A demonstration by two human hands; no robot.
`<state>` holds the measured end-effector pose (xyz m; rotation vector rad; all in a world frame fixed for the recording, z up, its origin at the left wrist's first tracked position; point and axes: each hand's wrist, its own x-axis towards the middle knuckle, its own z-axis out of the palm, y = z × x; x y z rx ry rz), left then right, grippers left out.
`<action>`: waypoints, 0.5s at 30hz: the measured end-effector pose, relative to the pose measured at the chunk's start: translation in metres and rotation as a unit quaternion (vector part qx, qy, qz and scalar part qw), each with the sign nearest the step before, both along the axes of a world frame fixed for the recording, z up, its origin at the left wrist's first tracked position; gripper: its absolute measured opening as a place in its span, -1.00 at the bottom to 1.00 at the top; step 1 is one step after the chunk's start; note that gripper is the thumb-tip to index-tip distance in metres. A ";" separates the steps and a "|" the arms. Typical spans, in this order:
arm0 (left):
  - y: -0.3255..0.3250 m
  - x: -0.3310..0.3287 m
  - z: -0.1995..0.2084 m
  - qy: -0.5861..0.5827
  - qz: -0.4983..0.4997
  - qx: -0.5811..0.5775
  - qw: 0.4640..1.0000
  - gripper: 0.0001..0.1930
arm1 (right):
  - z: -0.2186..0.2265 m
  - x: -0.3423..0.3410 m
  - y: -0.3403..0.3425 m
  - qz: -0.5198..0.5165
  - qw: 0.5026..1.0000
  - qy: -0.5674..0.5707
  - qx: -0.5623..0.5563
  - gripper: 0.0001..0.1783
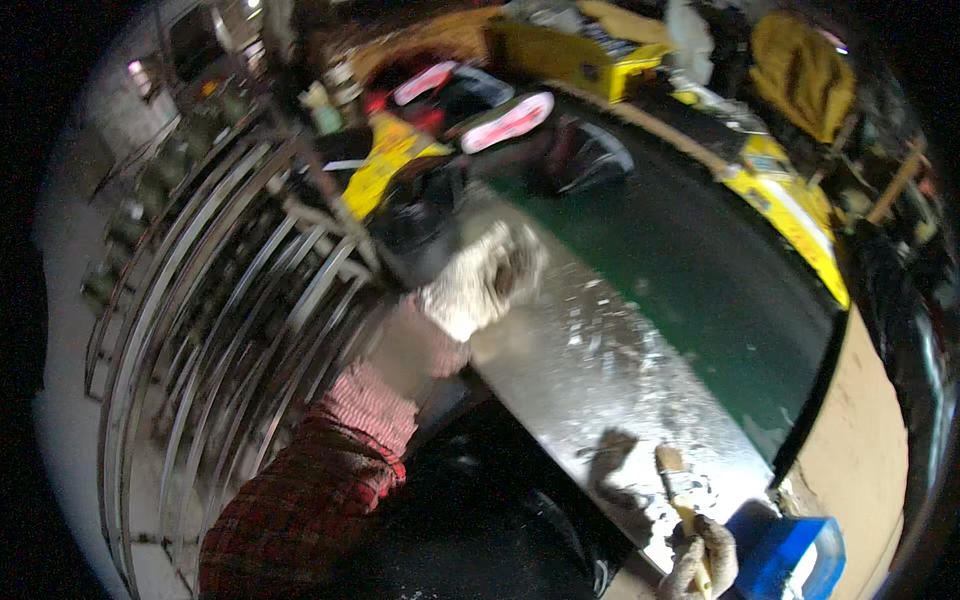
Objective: Applying adhesive to shoe soles and components using a brush, then organizing shoe lasts on a rolling rack.
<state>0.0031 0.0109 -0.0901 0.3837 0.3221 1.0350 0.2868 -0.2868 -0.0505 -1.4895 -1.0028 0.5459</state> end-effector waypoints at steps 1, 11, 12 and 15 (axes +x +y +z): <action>-0.044 -0.020 0.009 0.065 -0.045 -0.003 0.997 -0.65 | -0.002 -0.002 0.003 0.028 0.997 -0.069 0.008 -0.80; -0.313 -0.283 -0.297 0.713 0.076 -0.267 0.644 -0.68 | -0.011 -0.064 0.045 0.166 0.976 -0.118 -0.073 -0.72; -0.314 -0.297 -0.304 0.726 0.136 -0.291 0.608 -0.68 | -0.004 -0.071 0.049 0.174 0.974 -0.116 -0.083 -0.72; -0.304 -0.321 -0.322 0.731 0.217 -0.323 0.561 -0.67 | -0.003 -0.078 0.057 0.184 0.966 -0.173 -0.059 -0.69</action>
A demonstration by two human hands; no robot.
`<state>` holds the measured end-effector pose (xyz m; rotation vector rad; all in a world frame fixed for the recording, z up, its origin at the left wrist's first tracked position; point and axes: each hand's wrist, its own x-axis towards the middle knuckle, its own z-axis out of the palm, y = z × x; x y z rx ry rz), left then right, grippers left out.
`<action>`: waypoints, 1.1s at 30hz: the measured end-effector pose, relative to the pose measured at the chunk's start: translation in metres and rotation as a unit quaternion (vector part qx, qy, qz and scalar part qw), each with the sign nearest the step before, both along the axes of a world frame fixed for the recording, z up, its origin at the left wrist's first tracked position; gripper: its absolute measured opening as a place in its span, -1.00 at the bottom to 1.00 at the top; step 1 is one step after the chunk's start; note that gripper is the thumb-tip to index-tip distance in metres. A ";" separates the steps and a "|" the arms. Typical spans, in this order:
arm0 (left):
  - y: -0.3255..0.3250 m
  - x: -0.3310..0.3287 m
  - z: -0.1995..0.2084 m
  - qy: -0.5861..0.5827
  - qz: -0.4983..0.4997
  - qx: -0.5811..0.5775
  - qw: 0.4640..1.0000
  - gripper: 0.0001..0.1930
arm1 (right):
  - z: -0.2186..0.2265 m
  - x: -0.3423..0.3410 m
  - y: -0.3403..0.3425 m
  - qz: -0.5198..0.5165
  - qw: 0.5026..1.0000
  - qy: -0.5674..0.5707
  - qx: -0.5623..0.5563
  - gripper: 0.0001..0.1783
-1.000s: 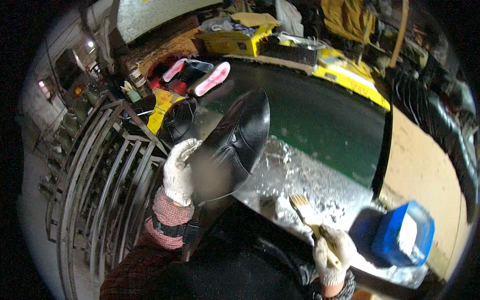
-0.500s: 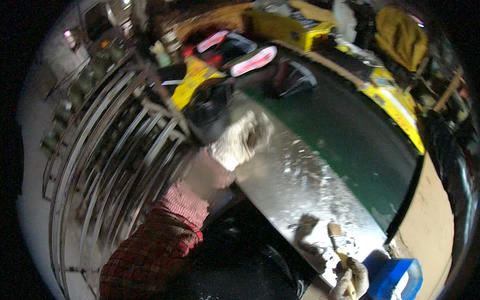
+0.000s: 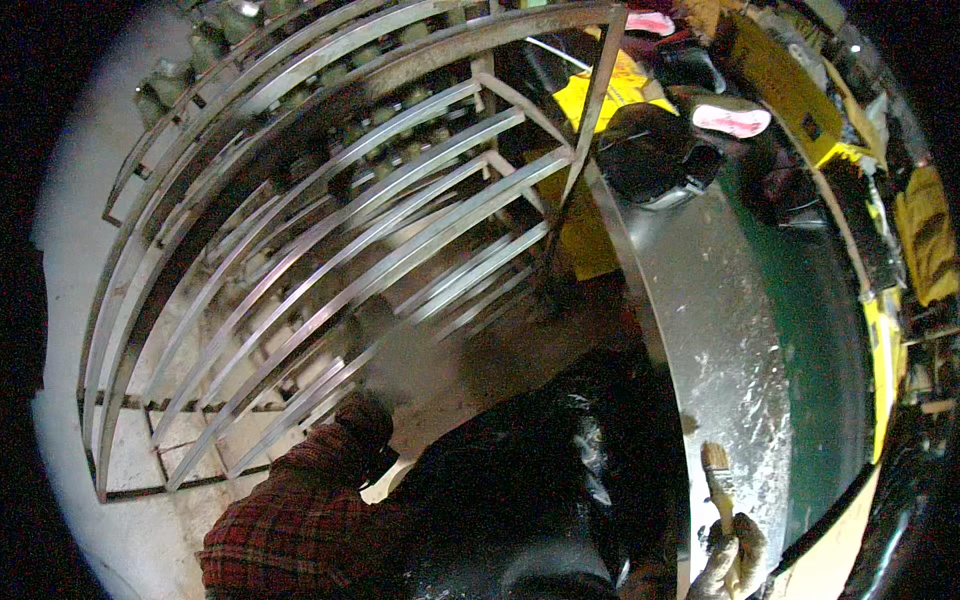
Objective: Applying adhesive to shoe soles and components using a brush, then organizing shoe lasts on a rolling rack.
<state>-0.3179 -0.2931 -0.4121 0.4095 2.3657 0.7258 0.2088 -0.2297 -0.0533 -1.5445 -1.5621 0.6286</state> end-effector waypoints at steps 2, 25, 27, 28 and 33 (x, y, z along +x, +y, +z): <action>0.016 -0.010 -0.010 -0.021 0.022 0.019 0.999 -0.66 | 0.003 -0.008 -0.002 -0.018 0.999 -0.031 0.021 -0.70; 0.073 0.121 0.164 -0.740 -0.254 0.240 0.574 -0.59 | 0.076 0.099 -0.088 -0.405 0.860 -0.090 0.297 -0.68; 0.098 0.166 0.235 -0.762 -0.246 0.284 0.528 -0.53 | 0.072 0.171 -0.135 -0.464 0.752 -0.284 0.372 -0.72; 0.105 0.197 0.266 -0.702 -0.253 0.347 0.569 -0.49 | 0.073 0.195 -0.158 -0.487 0.733 -0.297 0.371 -0.74; 0.123 0.274 0.303 -0.784 -0.305 0.236 0.487 -0.47 | 0.072 0.261 -0.200 -0.506 0.838 -0.149 0.140 -0.69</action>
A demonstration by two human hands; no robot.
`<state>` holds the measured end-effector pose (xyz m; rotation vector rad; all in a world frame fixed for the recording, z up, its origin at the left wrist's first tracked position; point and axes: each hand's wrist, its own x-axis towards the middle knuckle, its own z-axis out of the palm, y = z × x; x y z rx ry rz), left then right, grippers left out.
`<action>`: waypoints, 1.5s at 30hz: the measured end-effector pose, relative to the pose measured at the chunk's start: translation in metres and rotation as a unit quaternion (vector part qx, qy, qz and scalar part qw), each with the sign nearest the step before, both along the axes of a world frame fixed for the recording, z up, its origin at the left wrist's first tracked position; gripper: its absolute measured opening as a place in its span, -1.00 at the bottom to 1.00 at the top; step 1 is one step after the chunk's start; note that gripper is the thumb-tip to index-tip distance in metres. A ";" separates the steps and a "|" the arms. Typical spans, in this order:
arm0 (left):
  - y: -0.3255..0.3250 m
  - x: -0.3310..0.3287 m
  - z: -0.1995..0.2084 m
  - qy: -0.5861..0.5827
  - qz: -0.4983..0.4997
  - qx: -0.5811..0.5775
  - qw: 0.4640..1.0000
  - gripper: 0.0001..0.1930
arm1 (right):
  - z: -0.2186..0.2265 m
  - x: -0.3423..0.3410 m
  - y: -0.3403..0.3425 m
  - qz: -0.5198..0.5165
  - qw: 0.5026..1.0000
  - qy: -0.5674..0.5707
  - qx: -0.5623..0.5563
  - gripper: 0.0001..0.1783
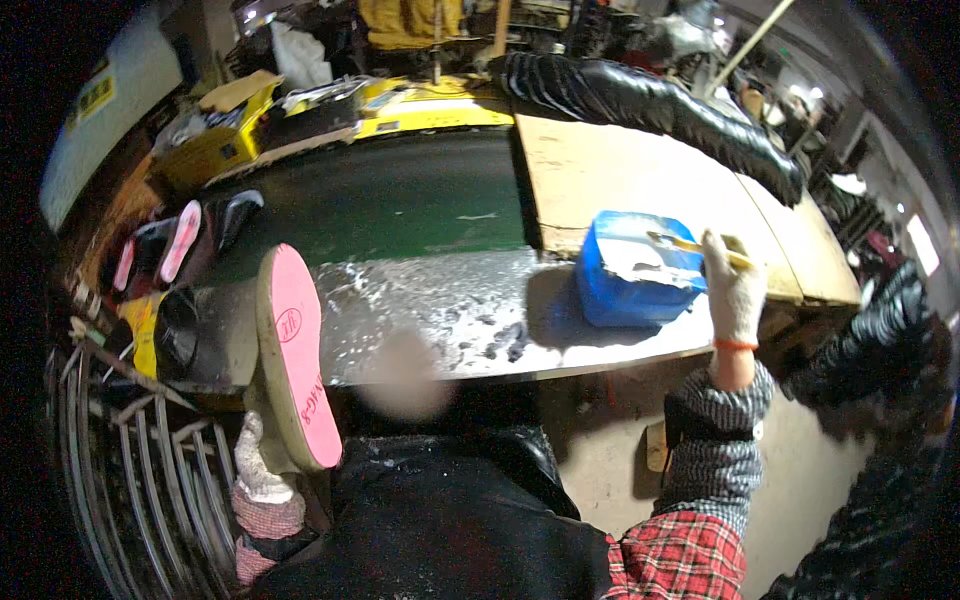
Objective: Applying adhesive to shoe soles and components using a brush, then organizing shoe lasts on a rolling rack.
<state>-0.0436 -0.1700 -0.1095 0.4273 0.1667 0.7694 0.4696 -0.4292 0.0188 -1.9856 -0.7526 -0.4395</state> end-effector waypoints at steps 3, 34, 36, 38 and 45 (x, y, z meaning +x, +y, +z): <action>-0.008 0.033 -0.001 0.021 0.014 -0.250 0.968 -0.56 | -0.004 0.019 0.006 0.001 0.993 0.031 -0.112 -0.65; -0.028 -0.007 -0.102 -0.083 -0.168 -0.328 0.926 -0.58 | -0.031 -0.219 0.253 0.459 0.855 0.243 -0.017 -0.74; -0.025 0.000 -0.097 -0.090 -0.188 -0.322 0.923 -0.57 | -0.019 -0.215 0.265 0.445 0.852 0.275 -0.042 -0.77; -0.027 0.001 -0.099 -0.102 -0.187 -0.320 0.923 -0.56 | -0.007 -0.246 0.239 0.574 0.801 0.140 -0.097 -0.80; -0.023 0.001 -0.093 -0.129 -0.183 -0.285 0.932 -0.51 | -0.004 -0.286 0.194 0.540 0.776 0.311 -0.097 -0.81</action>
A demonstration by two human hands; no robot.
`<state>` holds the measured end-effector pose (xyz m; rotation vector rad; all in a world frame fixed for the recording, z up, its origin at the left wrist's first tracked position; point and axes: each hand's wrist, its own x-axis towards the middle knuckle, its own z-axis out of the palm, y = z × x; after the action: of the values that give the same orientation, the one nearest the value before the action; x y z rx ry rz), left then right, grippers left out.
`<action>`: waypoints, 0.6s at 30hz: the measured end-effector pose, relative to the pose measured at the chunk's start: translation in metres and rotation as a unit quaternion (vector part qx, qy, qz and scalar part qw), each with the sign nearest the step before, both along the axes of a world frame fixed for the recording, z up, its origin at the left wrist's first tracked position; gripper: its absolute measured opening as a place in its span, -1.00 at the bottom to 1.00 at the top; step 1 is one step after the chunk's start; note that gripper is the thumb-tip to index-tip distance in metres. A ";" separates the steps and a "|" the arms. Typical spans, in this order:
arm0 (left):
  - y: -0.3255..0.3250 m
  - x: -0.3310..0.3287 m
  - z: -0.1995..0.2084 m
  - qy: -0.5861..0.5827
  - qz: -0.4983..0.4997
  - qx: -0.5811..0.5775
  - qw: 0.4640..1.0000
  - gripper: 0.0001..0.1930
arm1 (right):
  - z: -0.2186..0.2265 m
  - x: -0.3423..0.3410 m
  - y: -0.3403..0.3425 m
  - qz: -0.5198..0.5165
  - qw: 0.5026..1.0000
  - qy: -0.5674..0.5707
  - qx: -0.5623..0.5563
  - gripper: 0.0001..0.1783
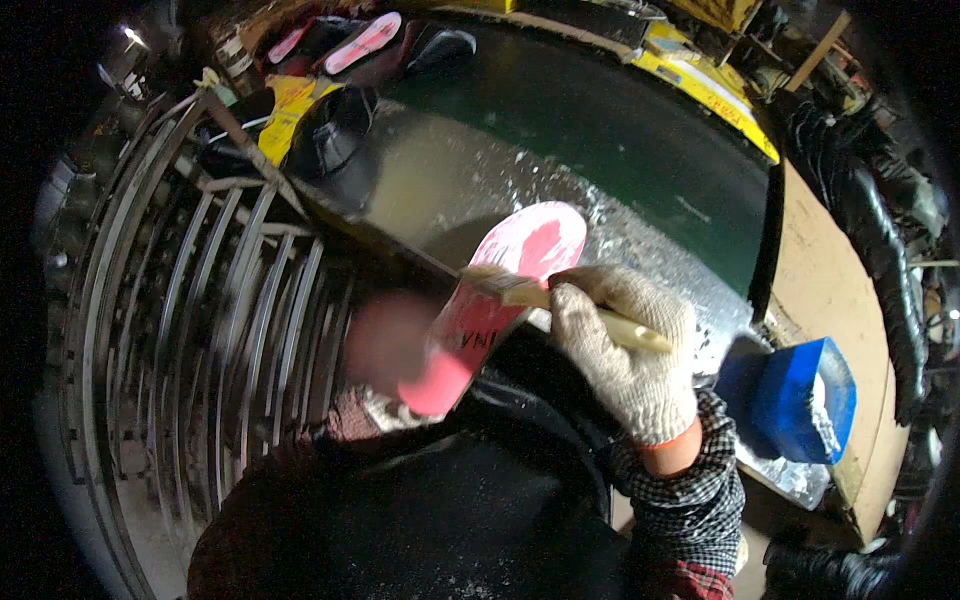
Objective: Applying adhesive to shoe soles and components using a brush, then organizing shoe lasts on a rolling rack.
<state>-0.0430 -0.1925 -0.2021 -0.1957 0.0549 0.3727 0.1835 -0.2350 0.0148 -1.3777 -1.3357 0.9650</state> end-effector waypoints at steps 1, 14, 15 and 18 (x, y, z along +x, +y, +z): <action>0.003 0.000 0.004 -0.001 0.006 0.014 1.000 -0.51 | 0.000 0.004 0.000 -0.010 0.997 -0.061 -0.037 -0.80; 0.006 0.004 -0.001 -0.044 -0.009 -0.033 0.998 -0.43 | -0.042 0.021 -0.051 0.112 0.987 0.107 -0.048 -0.76; 0.003 -0.001 -0.004 -0.044 -0.006 -0.042 0.998 -0.42 | -0.055 0.044 -0.037 0.077 0.988 0.121 -0.065 -0.77; -0.002 -0.008 -0.014 -0.056 -0.024 -0.085 0.995 -0.41 | -0.074 0.093 -0.005 -0.079 0.994 0.070 -0.024 -0.78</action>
<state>-0.0511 -0.1942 -0.2164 -0.3833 -0.0192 0.3093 0.2762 -0.2400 -0.0594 -1.4032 -1.0896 0.9742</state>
